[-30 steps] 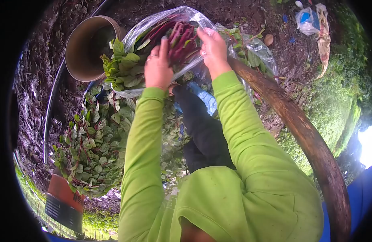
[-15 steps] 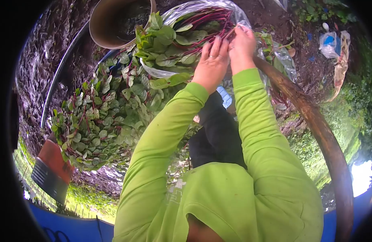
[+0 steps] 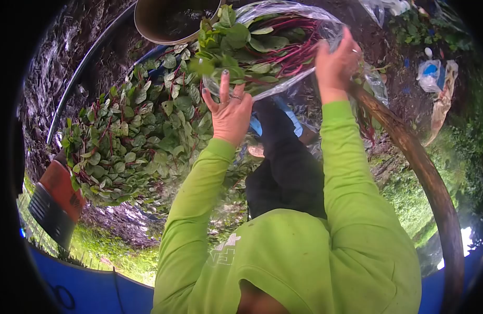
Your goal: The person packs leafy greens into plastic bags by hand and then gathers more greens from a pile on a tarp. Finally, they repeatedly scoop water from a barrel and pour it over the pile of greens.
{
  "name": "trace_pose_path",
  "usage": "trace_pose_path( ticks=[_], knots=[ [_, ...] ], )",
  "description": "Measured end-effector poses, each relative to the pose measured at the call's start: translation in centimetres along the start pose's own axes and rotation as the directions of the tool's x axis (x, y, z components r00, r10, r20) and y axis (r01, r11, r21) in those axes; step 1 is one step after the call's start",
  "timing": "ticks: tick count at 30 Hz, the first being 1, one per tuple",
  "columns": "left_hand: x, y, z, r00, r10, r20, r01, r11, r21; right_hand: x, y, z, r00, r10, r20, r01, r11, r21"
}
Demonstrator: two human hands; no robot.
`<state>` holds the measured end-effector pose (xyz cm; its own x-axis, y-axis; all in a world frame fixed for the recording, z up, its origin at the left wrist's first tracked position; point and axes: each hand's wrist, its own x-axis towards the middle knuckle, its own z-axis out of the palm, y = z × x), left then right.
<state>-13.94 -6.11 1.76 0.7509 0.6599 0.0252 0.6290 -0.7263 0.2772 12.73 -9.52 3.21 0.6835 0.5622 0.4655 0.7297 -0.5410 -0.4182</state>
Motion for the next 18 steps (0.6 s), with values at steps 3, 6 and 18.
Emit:
trace_pose_path(
  ticks=[3,6,18],
  knots=[
    [-0.7,0.0,-0.4,0.995,-0.063,-0.081,0.06,0.998,-0.034,-1.9,-8.3,-2.5,0.733,-0.509,0.452,0.451,0.86,0.237],
    [-0.6,0.5,-1.0,0.979,-0.124,-0.16,0.106,0.987,-0.118,-6.8,-6.4,1.0,0.322,-0.651,0.687,0.558,0.717,0.418],
    [3.6,-2.1,-2.5,0.678,-0.657,-0.331,0.395,0.704,-0.59,0.6,-4.7,-2.1,0.884,-0.355,0.304,0.22,0.89,0.399]
  ],
)
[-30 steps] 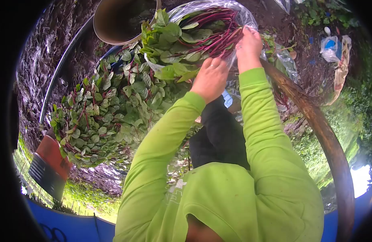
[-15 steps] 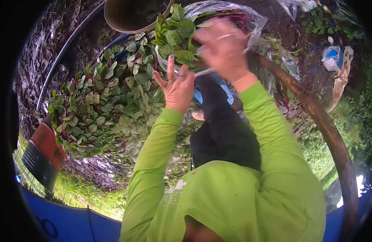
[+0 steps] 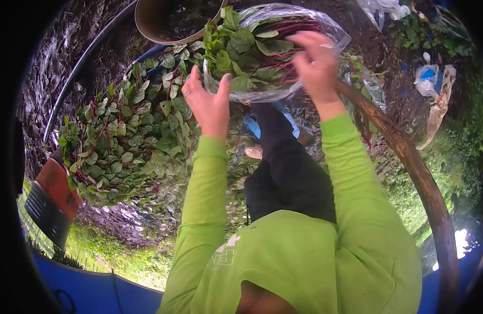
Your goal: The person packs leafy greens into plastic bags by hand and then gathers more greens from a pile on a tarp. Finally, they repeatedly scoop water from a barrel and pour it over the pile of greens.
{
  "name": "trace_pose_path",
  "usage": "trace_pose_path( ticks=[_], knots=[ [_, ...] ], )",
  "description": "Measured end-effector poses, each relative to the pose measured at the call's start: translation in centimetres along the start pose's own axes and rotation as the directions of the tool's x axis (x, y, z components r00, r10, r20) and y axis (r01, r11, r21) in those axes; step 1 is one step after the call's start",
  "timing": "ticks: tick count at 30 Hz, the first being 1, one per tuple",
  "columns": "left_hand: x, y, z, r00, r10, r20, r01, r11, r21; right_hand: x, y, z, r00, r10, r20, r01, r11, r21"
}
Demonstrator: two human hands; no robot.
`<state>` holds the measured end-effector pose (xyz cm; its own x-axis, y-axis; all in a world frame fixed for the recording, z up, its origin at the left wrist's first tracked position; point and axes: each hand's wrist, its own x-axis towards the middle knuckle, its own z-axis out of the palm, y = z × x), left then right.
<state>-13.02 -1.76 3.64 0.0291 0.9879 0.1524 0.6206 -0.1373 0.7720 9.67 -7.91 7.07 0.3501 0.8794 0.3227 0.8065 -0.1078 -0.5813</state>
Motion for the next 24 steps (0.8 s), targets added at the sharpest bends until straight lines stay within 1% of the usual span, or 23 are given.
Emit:
trace_pose_path(
  ticks=[1,2,3,4,5,7,8,10,11,12,13,14,15,16,17,18,19,20,21,22,23,24],
  knots=[
    [0.4,-1.2,0.8,0.992,-0.067,0.105,0.069,0.998,-0.012,-0.7,1.0,-1.0,0.979,0.059,-0.196,-0.102,0.97,-0.221],
    [0.9,-2.8,1.7,0.97,-0.128,0.207,0.135,0.991,-0.02,-2.0,3.8,-0.9,0.906,0.22,-0.362,-0.32,0.915,-0.244],
    [1.5,-4.1,2.1,0.934,-0.184,0.306,0.2,0.98,-0.022,-2.8,7.4,-0.4,0.815,0.41,-0.409,-0.462,0.886,-0.032],
    [2.1,-4.8,2.0,0.939,-0.155,0.308,0.153,0.988,0.033,-3.6,11.0,0.0,0.697,0.626,-0.349,-0.581,0.779,0.237],
    [2.9,-4.7,1.6,0.933,-0.193,0.304,0.195,0.981,0.023,-2.7,10.8,0.5,0.557,0.767,-0.318,-0.623,0.64,0.45],
    [4.1,-4.3,0.5,0.914,-0.273,0.3,0.282,0.959,0.015,-1.5,12.7,1.1,0.432,0.865,-0.256,-0.689,0.5,0.525],
    [4.2,-4.5,0.7,0.94,-0.211,0.268,0.212,0.977,0.026,-1.0,14.1,1.2,0.447,0.88,-0.161,-0.679,0.451,0.579],
    [4.5,-3.9,0.7,0.929,-0.179,0.324,0.166,0.984,0.065,-0.2,16.5,1.2,0.472,0.881,0.024,-0.663,0.337,0.669],
    [4.9,-3.4,0.9,0.922,-0.158,0.353,0.139,0.987,0.078,0.3,16.9,1.6,0.418,0.908,0.012,-0.636,0.284,0.717],
    [5.1,-2.7,1.1,0.914,-0.162,0.371,0.121,0.984,0.131,1.3,16.8,1.7,0.365,0.931,-0.005,-0.6,0.239,0.763],
    [5.5,-3.4,1.4,0.908,-0.164,0.385,0.114,0.982,0.147,2.1,16.4,1.9,0.308,0.951,-0.014,-0.562,0.193,0.804],
    [5.9,-4.8,1.8,0.903,-0.165,0.397,0.107,0.981,0.164,2.7,16.3,2.2,0.374,0.926,-0.055,-0.566,0.276,0.777],
    [6.2,-5.6,1.8,0.897,-0.169,0.408,0.1,0.978,0.185,3.0,15.3,2.5,0.422,0.904,-0.077,-0.535,0.316,0.784],
    [6.8,-4.4,1.3,0.922,-0.182,0.342,0.119,0.973,0.198,3.5,13.7,2.6,0.467,0.879,-0.098,-0.501,0.354,0.789],
    [6.8,-4.6,1.7,0.954,-0.13,0.269,0.078,0.978,0.193,3.9,12.3,2.3,0.512,0.851,-0.12,-0.466,0.392,0.794],
    [6.9,-4.8,2.3,0.978,-0.075,0.194,0.037,0.981,0.19,4.1,11.3,1.9,0.48,0.877,-0.025,-0.458,0.275,0.845],
    [6.9,-5.0,2.7,0.993,-0.022,0.119,-0.001,0.982,0.191,3.8,11.2,1.8,0.479,0.878,0.002,-0.394,0.213,0.894],
    [6.7,-5.2,3.0,0.987,-0.107,0.12,0.087,0.983,0.161,3.5,11.4,1.8,0.479,0.877,0.03,-0.329,0.147,0.933],
    [6.5,-5.8,4.0,0.949,-0.298,0.101,0.313,0.928,-0.202,3.4,11.6,1.9,0.482,0.874,0.058,-0.26,0.079,0.962],
    [6.4,-6.7,5.5,0.87,-0.469,0.153,0.471,0.7,-0.537,3.6,12.0,1.9,0.477,0.878,0.045,-0.227,0.074,0.971],
    [6.0,-7.6,6.8,0.765,-0.587,0.266,0.532,0.341,-0.775,3.6,12.4,1.9,0.483,0.874,0.056,-0.211,0.054,0.976],
    [6.0,-7.0,6.9,0.664,-0.611,0.431,0.588,0.07,-0.806,3.2,13.2,2.0,0.489,0.869,0.07,-0.196,0.032,0.98]
  ],
)
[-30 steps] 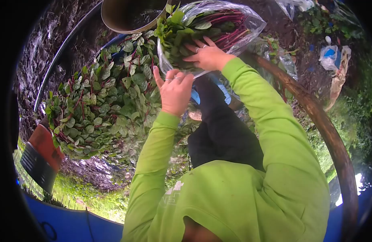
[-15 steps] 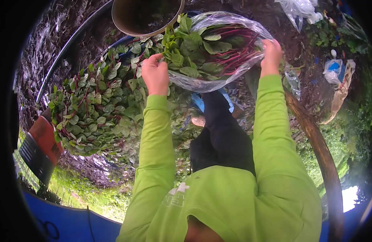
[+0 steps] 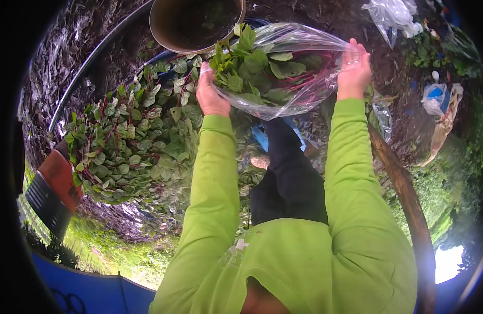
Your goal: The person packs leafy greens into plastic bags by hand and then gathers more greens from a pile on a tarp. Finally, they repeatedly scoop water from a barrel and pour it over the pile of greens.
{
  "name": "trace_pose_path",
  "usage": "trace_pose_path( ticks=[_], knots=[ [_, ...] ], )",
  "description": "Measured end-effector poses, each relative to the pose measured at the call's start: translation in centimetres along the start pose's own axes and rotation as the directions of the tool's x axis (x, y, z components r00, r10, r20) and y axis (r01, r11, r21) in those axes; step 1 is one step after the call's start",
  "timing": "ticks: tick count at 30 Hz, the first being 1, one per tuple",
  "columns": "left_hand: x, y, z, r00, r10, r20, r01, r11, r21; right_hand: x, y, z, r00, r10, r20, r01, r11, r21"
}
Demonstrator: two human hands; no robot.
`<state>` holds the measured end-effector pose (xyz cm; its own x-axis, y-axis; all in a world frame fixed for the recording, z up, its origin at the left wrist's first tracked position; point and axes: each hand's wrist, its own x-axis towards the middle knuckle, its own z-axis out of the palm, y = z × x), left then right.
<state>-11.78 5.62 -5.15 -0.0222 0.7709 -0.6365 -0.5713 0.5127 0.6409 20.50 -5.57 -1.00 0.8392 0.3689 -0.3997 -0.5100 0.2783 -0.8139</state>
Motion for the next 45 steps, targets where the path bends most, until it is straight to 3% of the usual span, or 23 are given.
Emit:
trace_pose_path(
  ticks=[5,7,8,9,10,12,13,15,17,20,22,24,29,32,36,42,43,44,45],
  knots=[
    [-1.1,1.6,1.2,0.984,0.064,0.167,-0.029,0.979,-0.204,1.5,0.7,-3.8,0.978,0.096,0.185,-0.133,0.972,0.196],
    [-1.0,2.1,0.0,0.983,0.078,0.165,-0.042,0.977,-0.21,0.3,0.6,-3.0,0.982,0.115,0.151,-0.143,0.973,0.184],
    [-1.2,1.9,-0.4,0.999,0.023,0.045,-0.008,0.951,-0.309,-0.5,0.5,-2.8,0.982,0.123,0.145,-0.15,0.97,0.19],
    [-1.6,1.8,-1.2,0.999,0.033,0.04,-0.019,0.947,-0.32,-1.4,0.2,-2.5,0.982,0.129,0.14,-0.155,0.968,0.196],
    [-2.0,1.6,-2.2,0.998,0.047,0.04,-0.031,0.943,-0.332,-3.6,-0.2,-0.5,0.994,0.11,-0.01,-0.106,0.972,0.21],
    [-3.4,1.7,-3.0,0.995,0.098,-0.023,-0.1,0.956,-0.274,-5.4,-0.4,-2.6,0.964,0.103,0.245,-0.161,0.959,0.232],
    [-4.0,1.6,-4.1,0.992,0.085,0.09,-0.047,0.932,-0.36,-6.6,-0.7,-2.8,0.924,0.095,0.37,-0.193,0.952,0.238],
    [-5.9,2.0,-6.0,0.998,0.018,0.058,0.007,0.913,-0.409,-10.2,-1.8,-2.3,0.955,0.21,0.208,-0.232,0.969,0.084],
    [-8.7,3.2,-8.0,0.999,0.002,0.051,0.02,0.908,-0.418,-13.9,-3.3,-1.8,0.922,0.352,0.158,-0.357,0.934,0.004],
    [-13.2,5.6,-9.1,0.999,0.02,0.027,-0.006,0.9,-0.435,-18.6,-6.4,-1.8,0.831,0.49,0.265,-0.47,0.872,-0.138],
    [-16.1,7.4,-9.2,0.997,0.064,0.049,-0.045,0.944,-0.328,-20.7,-8.7,-0.3,0.825,0.502,0.259,-0.469,0.864,-0.18],
    [-19.4,9.1,-9.4,0.996,0.046,0.08,-0.012,0.925,-0.379,-22.7,-11.3,1.0,0.804,0.523,0.285,-0.472,0.851,-0.23],
    [-31.0,12.2,-12.5,0.998,-0.048,0.033,0.057,0.938,-0.342,-28.3,-17.6,0.5,0.712,0.631,0.307,-0.526,0.77,-0.362],
    [-38.2,11.3,-18.3,0.999,0.039,0.037,-0.025,0.948,-0.317,-32.1,-20.5,-1.1,0.653,0.702,0.285,-0.535,0.693,-0.483],
    [-46.4,11.0,-22.9,0.998,0.021,-0.065,-0.047,0.905,-0.423,-36.0,-22.3,-2.2,0.405,0.871,0.276,-0.6,0.482,-0.638],
    [-54.4,9.4,-25.8,0.989,0.068,-0.13,-0.114,0.912,-0.395,-38.0,-19.3,-3.9,0.236,0.932,0.273,-0.648,0.361,-0.671],
    [-56.3,9.1,-27.4,0.961,0.0,-0.276,0.033,0.993,0.116,-38.4,-18.5,-4.5,0.212,0.938,0.274,-0.652,0.345,-0.675],
    [-59.3,8.7,-29.9,0.904,0.021,-0.428,0.25,0.785,0.567,-38.8,-17.7,-5.1,0.184,0.944,0.272,-0.686,0.322,-0.653],
    [-60.4,8.6,-30.8,0.839,0.08,-0.538,0.333,0.706,0.625,-39.4,-16.9,-5.7,0.159,0.948,0.274,-0.717,0.302,-0.628]
  ],
)
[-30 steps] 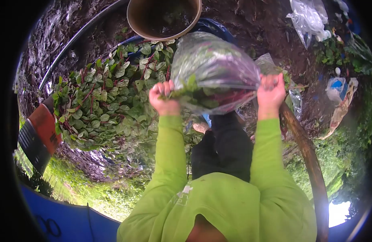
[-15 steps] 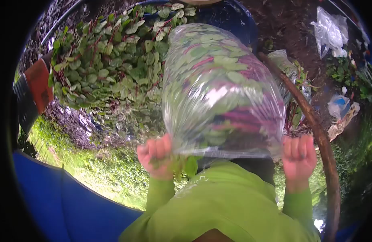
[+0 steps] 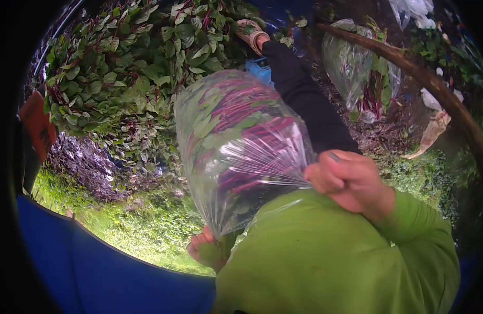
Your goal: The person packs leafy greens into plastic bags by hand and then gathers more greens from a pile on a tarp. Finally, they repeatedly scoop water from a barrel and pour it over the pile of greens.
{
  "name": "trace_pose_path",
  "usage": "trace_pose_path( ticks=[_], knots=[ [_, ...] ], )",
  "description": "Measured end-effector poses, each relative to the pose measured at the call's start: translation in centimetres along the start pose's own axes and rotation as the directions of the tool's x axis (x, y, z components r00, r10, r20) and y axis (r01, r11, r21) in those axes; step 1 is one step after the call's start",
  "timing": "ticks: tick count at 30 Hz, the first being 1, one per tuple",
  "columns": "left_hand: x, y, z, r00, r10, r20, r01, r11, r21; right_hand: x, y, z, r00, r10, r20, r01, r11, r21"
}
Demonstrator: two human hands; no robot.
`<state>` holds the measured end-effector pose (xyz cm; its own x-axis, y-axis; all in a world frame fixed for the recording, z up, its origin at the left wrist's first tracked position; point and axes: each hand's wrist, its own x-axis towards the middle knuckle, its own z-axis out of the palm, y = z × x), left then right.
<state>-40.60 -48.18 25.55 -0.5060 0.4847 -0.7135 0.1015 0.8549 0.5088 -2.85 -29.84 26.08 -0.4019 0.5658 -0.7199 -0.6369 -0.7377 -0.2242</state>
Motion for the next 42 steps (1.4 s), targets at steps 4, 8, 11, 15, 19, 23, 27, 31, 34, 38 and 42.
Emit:
trace_pose_path(
  ticks=[4,8,11,15,19,23,27,31,34,38,42],
  knots=[
    [-2.3,-3.4,0.0,0.929,-0.265,-0.259,0.113,0.867,-0.485,2.5,5.3,1.3,0.992,0.053,0.114,-0.057,0.998,0.036],
    [-4.5,-10.5,-1.1,0.935,-0.028,-0.353,-0.052,0.976,-0.214,4.2,11.7,2.9,0.84,-0.204,0.503,0.463,0.752,-0.469],
    [-5.5,-14.3,-1.4,0.923,0.119,-0.365,-0.139,0.99,-0.029,4.7,13.0,4.2,0.856,0.141,0.497,0.059,0.928,-0.367],
    [-6.4,-17.3,-2.3,0.891,0.303,-0.337,-0.246,0.948,0.202,4.7,16.1,3.0,0.886,0.171,0.43,-0.053,0.961,-0.272],
    [-5.9,-18.9,-3.3,0.864,0.45,-0.225,-0.345,0.856,0.385,4.8,17.7,1.3,0.918,0.136,0.372,-0.027,0.959,-0.283],
    [-5.2,-20.0,-3.7,0.943,0.146,-0.298,-0.182,0.978,-0.098,3.4,18.3,-0.6,0.934,0.074,0.348,-0.007,0.982,-0.189],
    [-4.5,-18.7,-3.6,0.95,0.005,-0.312,-0.101,0.952,-0.29,0.2,16.9,-2.4,0.977,0.018,0.211,0.009,0.992,-0.126],
    [-4.6,-15.9,-2.1,0.974,0.029,-0.226,-0.127,0.893,-0.433,-4.0,14.8,-4.7,0.999,-0.024,0.037,0.028,0.995,-0.097],
    [-7.4,-9.8,3.3,0.943,-0.046,-0.331,-0.119,0.88,-0.46,-7.6,14.3,-8.3,0.994,-0.021,-0.106,0.03,0.996,0.081],
    [-12.2,-3.5,9.6,0.98,-0.097,-0.173,-0.022,0.811,-0.584,-13.2,13.0,-13.8,0.978,-0.02,-0.206,0.068,0.972,0.226],
    [-17.7,-0.6,15.0,0.963,-0.136,-0.232,-0.006,0.851,-0.525,-19.2,12.7,-19.2,0.965,-0.091,-0.245,0.161,0.946,0.282]
  ],
)
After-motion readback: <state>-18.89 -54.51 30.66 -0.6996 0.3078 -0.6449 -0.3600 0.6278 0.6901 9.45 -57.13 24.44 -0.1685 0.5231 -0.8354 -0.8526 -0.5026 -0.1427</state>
